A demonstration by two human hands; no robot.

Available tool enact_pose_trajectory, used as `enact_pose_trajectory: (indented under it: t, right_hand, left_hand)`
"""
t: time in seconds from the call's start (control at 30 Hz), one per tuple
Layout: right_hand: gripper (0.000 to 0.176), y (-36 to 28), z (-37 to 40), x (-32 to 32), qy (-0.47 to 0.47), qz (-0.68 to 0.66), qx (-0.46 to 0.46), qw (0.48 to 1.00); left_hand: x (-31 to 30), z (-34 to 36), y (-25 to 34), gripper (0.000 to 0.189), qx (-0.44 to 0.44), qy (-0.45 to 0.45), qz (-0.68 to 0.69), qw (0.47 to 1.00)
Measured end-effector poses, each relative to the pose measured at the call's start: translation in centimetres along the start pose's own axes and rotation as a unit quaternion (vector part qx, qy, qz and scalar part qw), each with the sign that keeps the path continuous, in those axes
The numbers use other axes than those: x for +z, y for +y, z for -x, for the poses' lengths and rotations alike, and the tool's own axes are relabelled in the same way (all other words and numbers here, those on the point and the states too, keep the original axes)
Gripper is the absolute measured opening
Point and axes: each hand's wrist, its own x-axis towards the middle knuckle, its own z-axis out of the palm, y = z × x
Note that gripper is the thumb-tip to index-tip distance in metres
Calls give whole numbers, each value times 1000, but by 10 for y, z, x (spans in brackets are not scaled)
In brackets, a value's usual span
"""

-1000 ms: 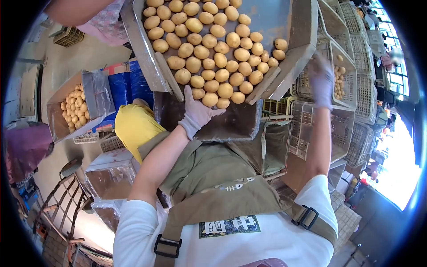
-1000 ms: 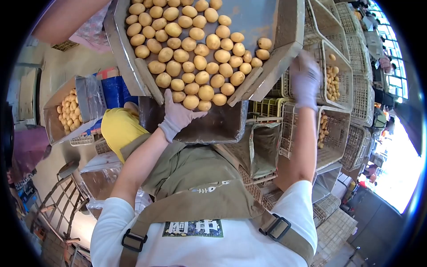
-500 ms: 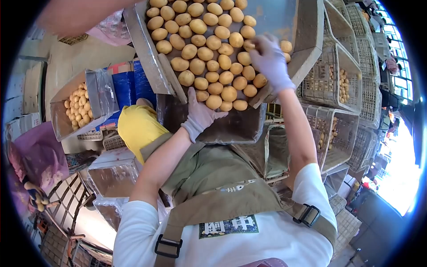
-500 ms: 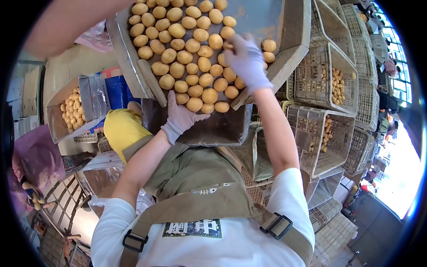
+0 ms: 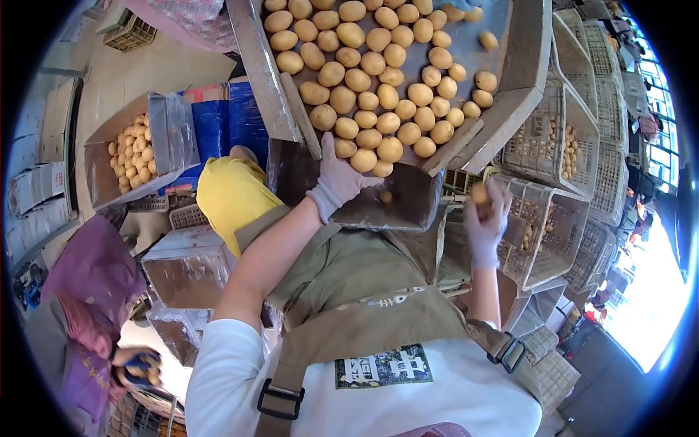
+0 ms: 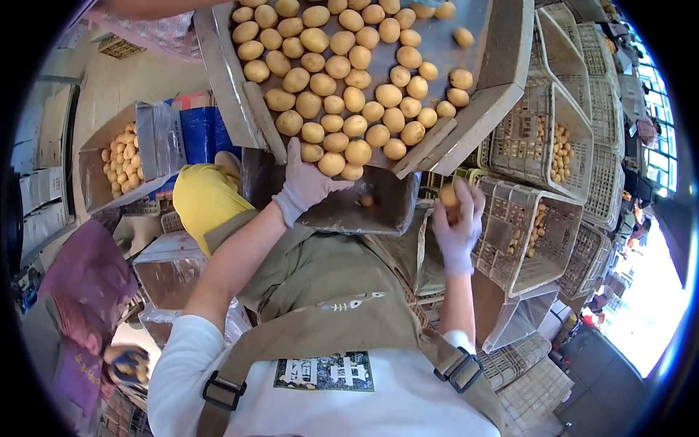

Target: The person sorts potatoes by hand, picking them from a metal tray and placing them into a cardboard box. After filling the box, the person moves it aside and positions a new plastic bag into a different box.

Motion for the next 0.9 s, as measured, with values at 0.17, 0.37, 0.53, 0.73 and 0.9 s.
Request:
enact_pose_trajectory:
  t: [0.17, 0.37, 0.53, 0.73, 0.9]
  right_hand:
    - [36, 36, 24, -17, -61, 146, 26, 987]
    - [28, -79, -131, 122, -94, 12, -99, 991]
    - [49, -86, -187, 167, -289, 165, 33, 942]
    - [44, -80, -176, 170, -215, 114, 9, 970]
    - [23, -70, -130, 128, -92, -139, 110, 980]
  left_hand:
    - [23, 6, -7, 84, 64, 13, -168, 984]
    - [10, 0, -4, 95, -5, 30, -70, 997]
    - [8, 4, -8, 99, 6, 37, -54, 998]
    - [11, 6, -7, 99, 5, 20, -41, 999]
    - [10, 5, -9, 97, 19, 29, -42, 999]
